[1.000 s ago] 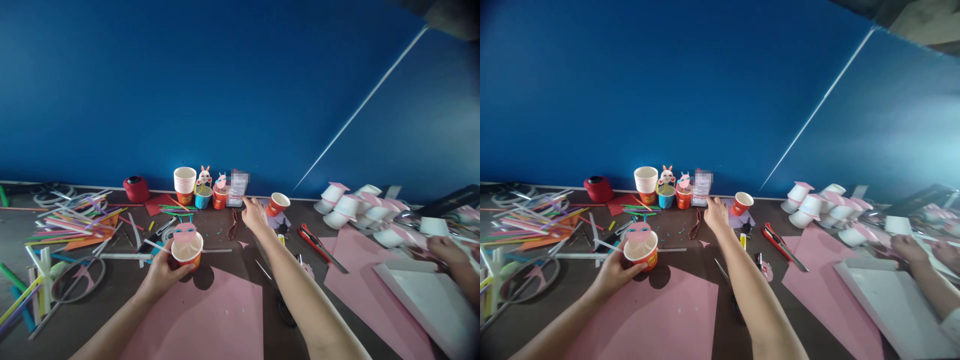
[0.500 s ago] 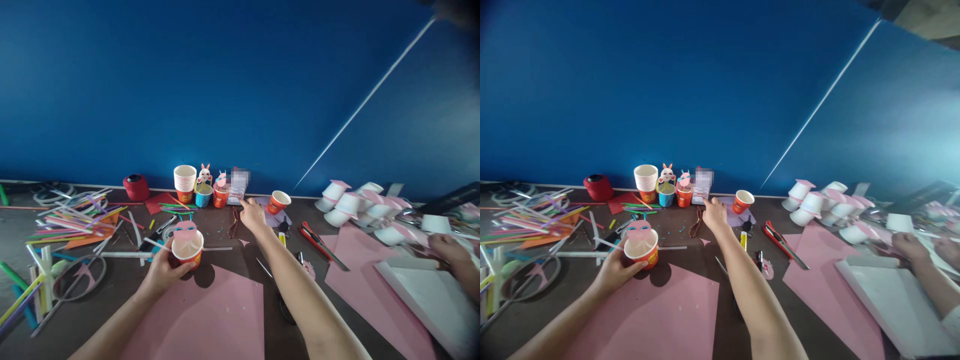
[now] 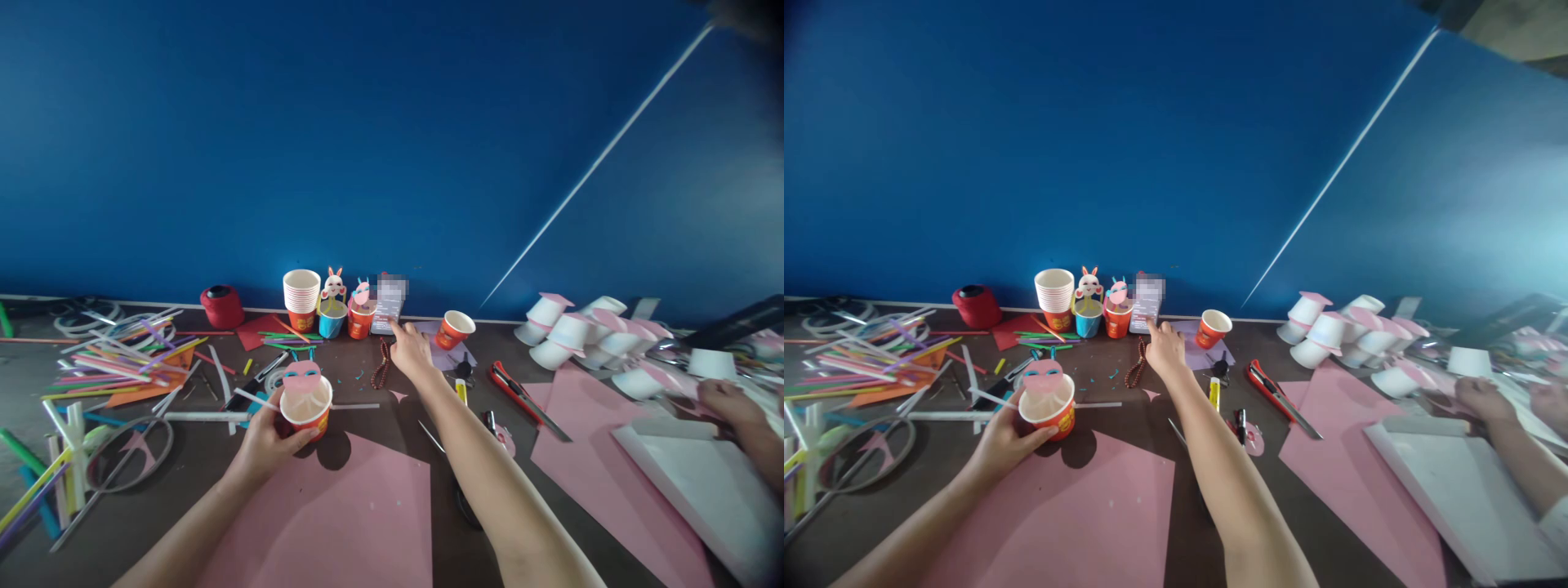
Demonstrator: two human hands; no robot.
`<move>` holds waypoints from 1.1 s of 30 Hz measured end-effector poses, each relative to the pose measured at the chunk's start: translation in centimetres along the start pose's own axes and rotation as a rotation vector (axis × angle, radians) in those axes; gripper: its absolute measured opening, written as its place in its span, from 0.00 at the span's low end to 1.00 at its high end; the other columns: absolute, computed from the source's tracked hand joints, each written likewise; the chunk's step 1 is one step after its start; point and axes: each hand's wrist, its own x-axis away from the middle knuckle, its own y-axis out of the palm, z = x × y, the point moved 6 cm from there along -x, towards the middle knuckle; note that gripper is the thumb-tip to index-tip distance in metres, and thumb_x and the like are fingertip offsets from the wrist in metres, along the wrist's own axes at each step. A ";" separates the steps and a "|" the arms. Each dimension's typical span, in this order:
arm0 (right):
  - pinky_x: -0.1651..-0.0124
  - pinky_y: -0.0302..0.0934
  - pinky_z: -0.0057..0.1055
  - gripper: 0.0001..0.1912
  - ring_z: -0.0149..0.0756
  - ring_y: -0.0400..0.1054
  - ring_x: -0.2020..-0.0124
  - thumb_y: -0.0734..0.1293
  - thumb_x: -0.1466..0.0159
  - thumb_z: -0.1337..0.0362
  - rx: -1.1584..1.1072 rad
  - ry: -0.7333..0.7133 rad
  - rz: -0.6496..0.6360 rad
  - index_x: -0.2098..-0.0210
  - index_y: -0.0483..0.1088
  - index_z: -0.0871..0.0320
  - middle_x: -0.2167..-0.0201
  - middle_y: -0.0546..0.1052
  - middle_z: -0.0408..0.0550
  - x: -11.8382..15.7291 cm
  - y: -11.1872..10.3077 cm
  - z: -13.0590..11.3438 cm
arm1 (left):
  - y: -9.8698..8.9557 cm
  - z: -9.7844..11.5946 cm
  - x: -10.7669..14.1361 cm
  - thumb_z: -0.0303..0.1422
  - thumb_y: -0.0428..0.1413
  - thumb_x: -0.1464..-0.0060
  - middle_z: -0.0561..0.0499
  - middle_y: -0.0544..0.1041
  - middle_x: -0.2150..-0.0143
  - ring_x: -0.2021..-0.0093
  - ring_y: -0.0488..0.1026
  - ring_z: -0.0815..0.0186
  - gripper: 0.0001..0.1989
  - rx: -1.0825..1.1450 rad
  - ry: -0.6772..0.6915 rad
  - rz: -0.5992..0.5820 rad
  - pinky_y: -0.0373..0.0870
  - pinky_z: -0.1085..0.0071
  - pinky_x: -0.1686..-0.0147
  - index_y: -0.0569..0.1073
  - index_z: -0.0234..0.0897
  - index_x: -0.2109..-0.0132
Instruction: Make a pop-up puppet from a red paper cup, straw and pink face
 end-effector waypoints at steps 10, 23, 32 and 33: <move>0.55 0.49 0.35 0.31 0.42 0.60 0.55 0.58 0.42 0.67 -0.010 0.000 0.003 0.41 0.47 0.51 0.56 0.64 0.52 -0.3 -0.1 -0.4 | 0.1 -0.1 0.0 0.34 0.59 0.60 0.46 0.74 0.60 0.61 0.72 0.62 0.31 -0.030 -0.003 -0.020 0.68 0.68 0.61 0.60 0.34 0.47; 0.55 0.49 0.36 0.28 0.42 0.60 0.55 0.57 0.42 0.67 -0.002 -0.008 -0.027 0.42 0.51 0.50 0.56 0.65 0.52 0.0 0.2 -0.3 | 0.0 0.5 0.0 0.34 0.59 0.61 0.46 0.75 0.61 0.62 0.72 0.61 0.30 -0.035 0.005 -0.012 0.69 0.68 0.63 0.62 0.33 0.48; 0.54 0.48 0.34 0.25 0.41 0.59 0.55 0.56 0.41 0.68 -0.012 -0.022 -0.046 0.44 0.56 0.51 0.56 0.65 0.51 0.9 0.2 -0.3 | 0.1 0.3 0.0 0.34 0.59 0.60 0.46 0.74 0.60 0.60 0.72 0.59 0.27 -0.022 -0.013 -0.025 0.68 0.64 0.59 0.62 0.33 0.51; 0.54 0.48 0.34 0.25 0.41 0.59 0.54 0.56 0.42 0.68 -0.013 -0.020 -0.048 0.44 0.56 0.51 0.56 0.65 0.51 1.0 0.3 -0.2 | 0.1 0.3 0.0 0.34 0.59 0.60 0.46 0.74 0.60 0.60 0.72 0.59 0.26 -0.023 -0.010 -0.029 0.68 0.64 0.59 0.63 0.33 0.52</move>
